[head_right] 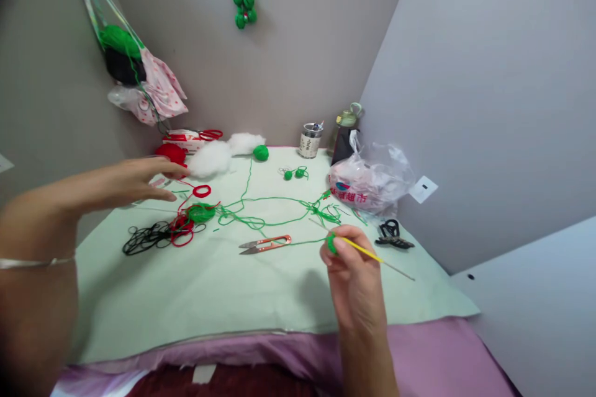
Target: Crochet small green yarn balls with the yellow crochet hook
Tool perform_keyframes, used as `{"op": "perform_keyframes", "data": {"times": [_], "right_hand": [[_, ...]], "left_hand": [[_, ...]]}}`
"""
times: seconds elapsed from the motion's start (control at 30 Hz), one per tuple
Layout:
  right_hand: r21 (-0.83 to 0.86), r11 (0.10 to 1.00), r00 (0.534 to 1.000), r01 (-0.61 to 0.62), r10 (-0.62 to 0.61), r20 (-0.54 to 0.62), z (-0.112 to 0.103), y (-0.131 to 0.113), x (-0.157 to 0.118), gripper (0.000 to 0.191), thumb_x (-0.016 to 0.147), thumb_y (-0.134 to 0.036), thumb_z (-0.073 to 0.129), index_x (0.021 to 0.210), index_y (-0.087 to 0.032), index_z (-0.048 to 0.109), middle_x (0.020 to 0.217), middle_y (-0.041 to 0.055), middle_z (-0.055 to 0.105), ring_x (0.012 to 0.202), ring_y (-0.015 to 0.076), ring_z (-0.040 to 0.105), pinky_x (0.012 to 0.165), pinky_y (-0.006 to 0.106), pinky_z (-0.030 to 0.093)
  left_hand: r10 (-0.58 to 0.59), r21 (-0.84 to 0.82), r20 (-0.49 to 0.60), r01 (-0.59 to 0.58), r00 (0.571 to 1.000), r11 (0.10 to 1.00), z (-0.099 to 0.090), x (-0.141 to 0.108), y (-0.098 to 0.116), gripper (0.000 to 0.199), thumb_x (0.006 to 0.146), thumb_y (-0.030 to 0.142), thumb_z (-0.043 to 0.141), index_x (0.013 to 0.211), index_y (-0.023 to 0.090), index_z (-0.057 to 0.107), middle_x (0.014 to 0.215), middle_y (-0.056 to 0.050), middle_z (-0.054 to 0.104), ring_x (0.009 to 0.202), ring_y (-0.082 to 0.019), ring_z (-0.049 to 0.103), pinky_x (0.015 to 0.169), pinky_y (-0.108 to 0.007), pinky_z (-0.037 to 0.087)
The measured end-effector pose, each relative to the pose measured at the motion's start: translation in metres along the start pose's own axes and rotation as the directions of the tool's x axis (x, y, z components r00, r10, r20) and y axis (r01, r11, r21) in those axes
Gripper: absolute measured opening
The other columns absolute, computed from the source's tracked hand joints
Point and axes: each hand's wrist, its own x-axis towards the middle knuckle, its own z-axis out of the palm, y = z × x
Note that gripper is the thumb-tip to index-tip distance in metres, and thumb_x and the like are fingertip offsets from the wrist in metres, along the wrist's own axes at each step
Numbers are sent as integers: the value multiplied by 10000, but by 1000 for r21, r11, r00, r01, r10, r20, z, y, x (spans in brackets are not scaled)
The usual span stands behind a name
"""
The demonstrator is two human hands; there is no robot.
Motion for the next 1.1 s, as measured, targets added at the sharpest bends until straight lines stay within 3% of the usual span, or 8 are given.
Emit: {"op": "perform_keyframes", "data": {"times": [0.13, 0.27, 0.47, 0.57, 0.7, 0.83, 0.97, 1.1], "right_hand": [[-157, 986, 995, 53, -39, 91, 8, 16, -15, 151, 732, -267, 870, 825, -217, 762, 714, -21, 619, 602, 81, 554, 549, 198, 457], [-252, 958, 977, 137, -89, 194, 16, 25, -30, 97, 821, -272, 834, 889, -249, 768, 777, -20, 663, 651, 101, 611, 597, 223, 488], [-299, 878, 901, 373, -267, 341, 35, 33, -54, 129, 888, -155, 750, 917, -281, 755, 856, -16, 685, 734, 120, 610, 626, 244, 479], [-299, 853, 866, 427, -291, 408, 40, 34, -61, 155, 891, -119, 724, 910, -271, 745, 812, -16, 669, 751, 132, 611, 620, 251, 469], [-274, 858, 865, 434, -311, 394, 36, 35, -60, 173, 918, -105, 691, 940, -272, 730, 810, -23, 655, 749, 122, 603, 610, 236, 469], [-309, 835, 872, 456, -350, 342, 27, 35, -54, 176, 925, -107, 700, 955, -279, 722, 845, -24, 672, 759, 119, 607, 611, 230, 476], [-400, 769, 856, 499, -365, 367, 24, 35, -52, 179, 928, -109, 698, 971, -281, 725, 868, -14, 684, 795, 138, 631, 652, 258, 494], [-446, 713, 831, 541, -371, 415, 22, 37, -53, 231, 926, -95, 703, 1029, -300, 731, 925, 0, 710, 868, 159, 648, 724, 287, 507]], "left_hand": [[129, -338, -102, -157, 986, 928, 40, -47, 44, 410, 852, 287, 782, 1256, 226, 753, 1411, -44, 671, 1233, -294, 604, 916, -319, 538], [69, -874, -9, -41, 998, 484, 101, -83, 77, 483, 838, 456, 819, 1289, 299, 744, 1558, -81, 556, 1178, -362, 681, 682, -324, 634], [-2, -976, 214, 213, 977, 50, 159, -81, 93, 636, 921, 695, 617, 1425, 308, 630, 1679, -114, 404, 1510, -391, 422, 1093, -533, 525], [-149, -992, 110, 100, 983, -75, 168, -68, 97, 476, 1005, 624, 518, 1167, 231, 732, 1460, -144, 628, 1490, -349, 462, 1141, -567, 463], [-144, -913, -315, -258, 938, 316, 177, -62, 85, 633, 1067, 550, 402, 536, 226, 518, 1102, -79, 786, 1482, -293, 474, 1283, -529, 238], [245, -429, -279, -349, 929, 833, 184, -73, 65, 561, 1003, 670, 467, 821, 247, 787, 1394, -78, 697, 1557, -338, 312, 1303, -543, -11], [101, -700, -23, -88, 995, 709, 189, -82, 66, 530, 890, 587, 732, 1301, 252, 717, 1239, -103, 704, 1215, -306, 609, 1085, -463, 452], [-73, -893, 122, 141, 990, 427, 192, -83, 78, 531, 791, 347, 890, 1278, 226, 715, 863, 0, 647, 764, -159, 640, 779, -303, 533]]}}
